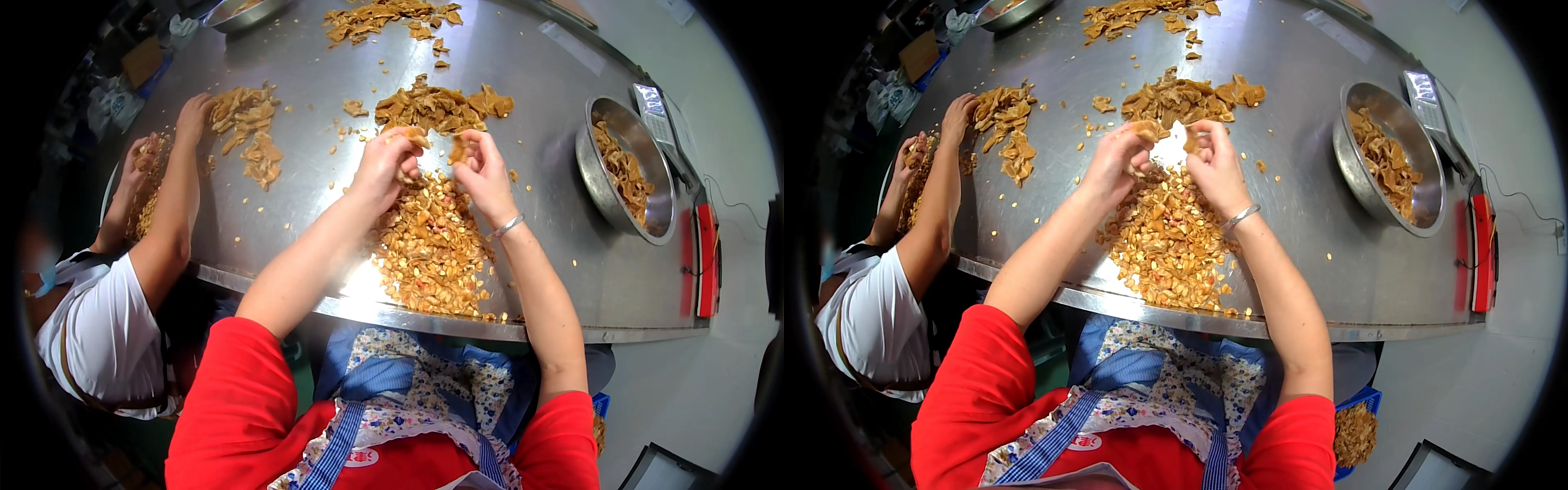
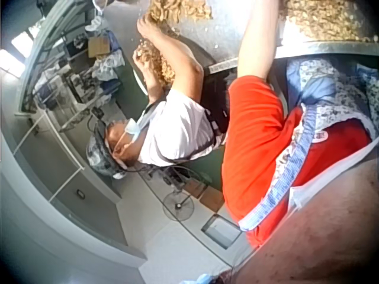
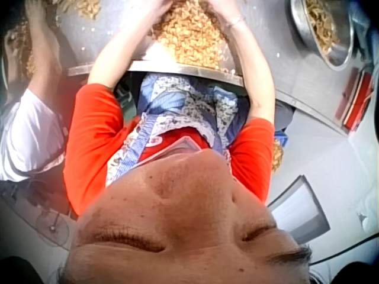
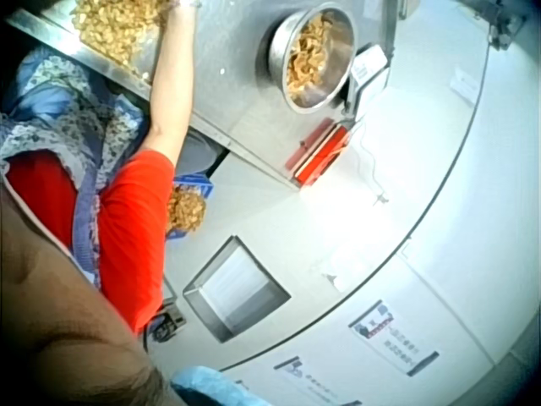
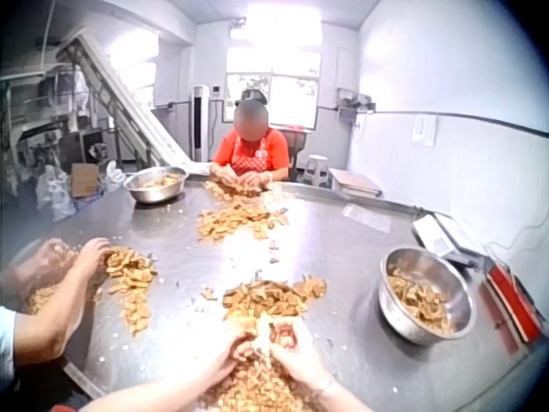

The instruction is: The person sorts dried food pieces on a stainless steel table, separating larger pieces into a metal bowl and smaller pieces into a blue crate. The person works alongside another individual performing the same task.

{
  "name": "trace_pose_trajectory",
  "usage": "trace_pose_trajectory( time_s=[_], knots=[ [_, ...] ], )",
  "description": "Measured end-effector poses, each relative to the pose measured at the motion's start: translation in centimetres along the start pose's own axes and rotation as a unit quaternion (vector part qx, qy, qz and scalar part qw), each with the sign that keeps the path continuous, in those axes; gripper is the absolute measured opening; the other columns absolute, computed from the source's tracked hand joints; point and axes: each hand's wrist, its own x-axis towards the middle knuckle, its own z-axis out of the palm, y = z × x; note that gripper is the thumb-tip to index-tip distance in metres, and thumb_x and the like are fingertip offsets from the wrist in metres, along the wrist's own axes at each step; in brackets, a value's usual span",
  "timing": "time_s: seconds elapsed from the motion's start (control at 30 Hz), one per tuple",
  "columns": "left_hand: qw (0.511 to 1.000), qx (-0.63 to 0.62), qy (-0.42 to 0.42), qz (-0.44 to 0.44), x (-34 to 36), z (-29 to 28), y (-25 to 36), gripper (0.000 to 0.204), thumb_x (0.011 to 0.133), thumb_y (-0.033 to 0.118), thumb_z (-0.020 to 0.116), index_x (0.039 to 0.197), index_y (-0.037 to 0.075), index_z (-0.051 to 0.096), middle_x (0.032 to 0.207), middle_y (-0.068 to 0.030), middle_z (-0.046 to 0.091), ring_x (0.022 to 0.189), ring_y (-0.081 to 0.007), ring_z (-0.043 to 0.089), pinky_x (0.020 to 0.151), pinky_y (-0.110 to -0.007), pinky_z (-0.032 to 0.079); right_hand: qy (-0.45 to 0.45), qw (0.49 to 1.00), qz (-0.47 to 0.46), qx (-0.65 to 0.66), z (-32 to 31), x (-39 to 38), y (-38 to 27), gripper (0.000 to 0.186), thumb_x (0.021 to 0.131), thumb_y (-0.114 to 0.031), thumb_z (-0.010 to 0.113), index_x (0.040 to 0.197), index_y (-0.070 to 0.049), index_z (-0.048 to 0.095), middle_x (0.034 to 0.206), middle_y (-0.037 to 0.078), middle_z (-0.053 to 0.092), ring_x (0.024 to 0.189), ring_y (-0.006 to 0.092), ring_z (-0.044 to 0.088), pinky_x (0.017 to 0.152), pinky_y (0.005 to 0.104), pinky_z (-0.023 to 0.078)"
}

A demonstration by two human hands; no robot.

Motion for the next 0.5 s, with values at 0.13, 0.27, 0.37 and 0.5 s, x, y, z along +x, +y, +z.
trace_pose_trajectory(
  time_s=[0.13,0.27,0.37,0.5],
  knots=[
    [0.994,0.085,0.070,-0.025,-0.1,0.5,-0.5,0.017,0.077,0.001,0.047,0.093,0.000,0.047,0.064,-0.0031,0.047,0.047,-0.0076,0.041,0.044,-0.023,0.036,0.035,0.997,0.048,-0.056,-1.3,0.5,0.3,0.024,0.078,-0.020,0.052,0.095,-0.003,0.048,0.070,0.005,0.053,0.064,0.0113,0.049,0.058,0.0267,0.041],
    [0.985,0.157,0.051,-0.048,-0.8,0.5,-1.1,0.017,0.079,0.006,0.052,0.095,0.004,0.046,0.064,0.0009,0.046,0.050,-0.0065,0.041,0.047,-0.021,0.034,0.016,0.971,-0.051,-0.233,0.5,-0.7,-1.8,0.035,0.073,-0.030,0.064,0.090,-0.002,0.050,0.075,0.013,0.058,0.070,0.0242,0.057,0.066,0.0322,0.044],
    [0.985,0.154,0.013,-0.079,-1.0,1.4,-0.5,0.018,0.078,0.006,0.053,0.094,0.006,0.046,0.063,0.0012,0.046,0.050,-0.0073,0.042,0.047,-0.021,0.034,0.009,0.991,-0.044,-0.129,0.2,-0.4,0.0,0.024,0.079,-0.023,0.060,0.088,-0.002,0.052,0.068,0.004,0.055,0.059,0.0141,0.052,0.056,0.0265,0.041],
    [0.994,0.025,-0.076,-0.080,-0.9,1.0,-0.3,0.018,0.078,0.005,0.054,0.094,0.005,0.047,0.063,0.0014,0.048,0.051,-0.0073,0.044,0.049,-0.022,0.037,-0.026,0.991,0.053,0.118,-0.4,0.1,0.5,0.016,0.083,-0.018,0.056,0.086,-0.003,0.053,0.065,-0.004,0.050,0.055,0.0043,0.043,0.048,0.0208,0.035]
  ],
)
